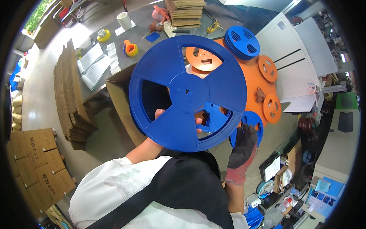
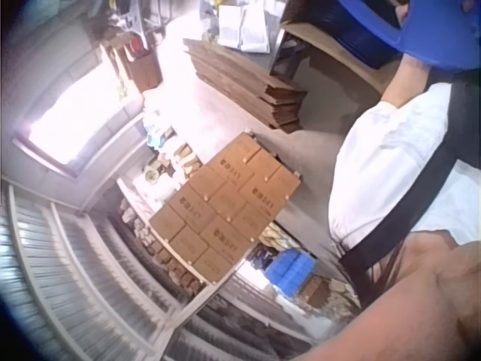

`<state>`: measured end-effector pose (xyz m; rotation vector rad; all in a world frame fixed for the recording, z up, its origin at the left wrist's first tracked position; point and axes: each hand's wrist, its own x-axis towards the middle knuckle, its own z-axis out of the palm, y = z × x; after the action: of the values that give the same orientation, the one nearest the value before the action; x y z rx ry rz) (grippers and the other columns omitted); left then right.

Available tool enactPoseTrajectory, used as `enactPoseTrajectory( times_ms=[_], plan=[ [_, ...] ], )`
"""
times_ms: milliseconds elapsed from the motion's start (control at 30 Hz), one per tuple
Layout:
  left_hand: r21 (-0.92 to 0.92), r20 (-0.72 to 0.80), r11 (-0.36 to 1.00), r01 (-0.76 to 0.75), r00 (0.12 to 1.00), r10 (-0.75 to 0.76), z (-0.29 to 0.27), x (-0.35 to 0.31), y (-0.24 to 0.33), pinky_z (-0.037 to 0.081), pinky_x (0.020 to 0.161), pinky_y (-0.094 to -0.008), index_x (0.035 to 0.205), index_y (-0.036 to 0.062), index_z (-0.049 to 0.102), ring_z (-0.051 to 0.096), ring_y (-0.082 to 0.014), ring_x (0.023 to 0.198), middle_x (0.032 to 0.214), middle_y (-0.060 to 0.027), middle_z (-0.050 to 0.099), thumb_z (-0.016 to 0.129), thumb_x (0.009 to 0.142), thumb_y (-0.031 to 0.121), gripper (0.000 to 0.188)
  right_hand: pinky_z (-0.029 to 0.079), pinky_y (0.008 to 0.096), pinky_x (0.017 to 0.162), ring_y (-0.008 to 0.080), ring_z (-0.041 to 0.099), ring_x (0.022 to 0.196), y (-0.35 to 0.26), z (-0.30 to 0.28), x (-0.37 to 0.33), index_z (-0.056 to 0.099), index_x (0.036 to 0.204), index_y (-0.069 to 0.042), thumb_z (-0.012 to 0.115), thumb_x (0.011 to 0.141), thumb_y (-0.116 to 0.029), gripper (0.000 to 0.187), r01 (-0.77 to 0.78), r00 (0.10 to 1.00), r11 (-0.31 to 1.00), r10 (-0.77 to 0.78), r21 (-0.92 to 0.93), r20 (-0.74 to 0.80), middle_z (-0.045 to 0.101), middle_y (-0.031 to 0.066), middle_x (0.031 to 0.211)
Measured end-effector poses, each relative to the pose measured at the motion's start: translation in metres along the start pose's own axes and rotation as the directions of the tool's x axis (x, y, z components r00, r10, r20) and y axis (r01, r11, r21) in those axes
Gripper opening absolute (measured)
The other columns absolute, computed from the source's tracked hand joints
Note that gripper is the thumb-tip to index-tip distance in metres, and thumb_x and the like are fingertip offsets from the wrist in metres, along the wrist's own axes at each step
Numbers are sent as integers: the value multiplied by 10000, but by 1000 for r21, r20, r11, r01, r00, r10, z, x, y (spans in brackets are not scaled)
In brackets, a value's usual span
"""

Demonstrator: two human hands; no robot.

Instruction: The person takes blue plastic reels from a bag and places them into a cardboard box, then moves blue and orange reels between the box and a nearby rotating table.

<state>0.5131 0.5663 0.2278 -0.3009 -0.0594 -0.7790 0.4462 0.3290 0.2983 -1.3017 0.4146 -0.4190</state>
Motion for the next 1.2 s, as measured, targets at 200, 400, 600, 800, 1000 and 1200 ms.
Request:
enactPoseTrajectory(
  times_ms=[200, 400, 600, 800, 1000, 1200],
  plan=[
    [16, 60, 989, 145, 987, -146, -13, 3, -2, 367, 1080, -578, 1519, 66, 255, 451, -451, 1289, 1421, -303, 407, 642, 804, 465, 905, 408, 303, 997, 184, 528, 1165, 2, 4, -4, 453, 1371, -15, 368, 1057, -275, 416, -49, 992, 999, 49, -3, 115, 531, 81, 1303],
    [-21, -17, 1000, -7, 1000, 7, -2, 10, -15, 414, 1041, -577, 1476, 41, 354, 505, -371, 1228, 1495, -130, 381, 528, 858, 441, 756, 414, 316, 1020, 173, 508, 1244, -10, 3, -13, 443, 1402, -47, 419, 1043, -262, 420, 41, 990, 931, 11, -363, 139, 539, 70, 1331],
    [-57, -57, 998, 22, 998, -25, -20, 1, -11, 400, 1053, -585, 1474, 66, 368, 498, -367, 1242, 1498, -122, 387, 536, 886, 485, 741, 388, 328, 1057, 194, 485, 1275, -4, 3, -14, 397, 1442, -45, 390, 1051, -271, 451, 95, 965, 948, -13, -303, 263, 464, 76, 1413],
    [-18, -102, 1000, -11, 995, 9, -12, 6, -13, 405, 1054, -566, 1516, 67, 256, 501, -412, 1234, 1421, -214, 436, 588, 856, 493, 852, 369, 357, 1081, 235, 459, 1315, -9, 17, -18, 309, 1488, -50, 378, 1048, -348, 536, 106, 964, 873, 27, -476, 265, 427, 91, 1449],
    [-19, -71, 1000, 7, 997, -8, -14, 9, -10, 390, 1061, -585, 1505, 67, 305, 476, -376, 1283, 1486, -127, 413, 508, 874, 495, 789, 399, 380, 1054, 298, 475, 1307, -1, 21, -24, 339, 1446, -1, 444, 1000, -116, 472, -46, 971, 984, 84, -170, 225, 393, 158, 1471],
    [-150, -60, 988, 25, 998, -34, -24, 8, -5, 378, 1059, -609, 1509, 63, 294, 459, -386, 1305, 1483, -143, 417, 464, 899, 486, 761, 374, 380, 1091, 242, 475, 1299, 8, 25, -19, 314, 1474, -56, 403, 1043, -356, 533, 57, 949, 957, 37, -283, 314, 441, 97, 1421]
  ],
)
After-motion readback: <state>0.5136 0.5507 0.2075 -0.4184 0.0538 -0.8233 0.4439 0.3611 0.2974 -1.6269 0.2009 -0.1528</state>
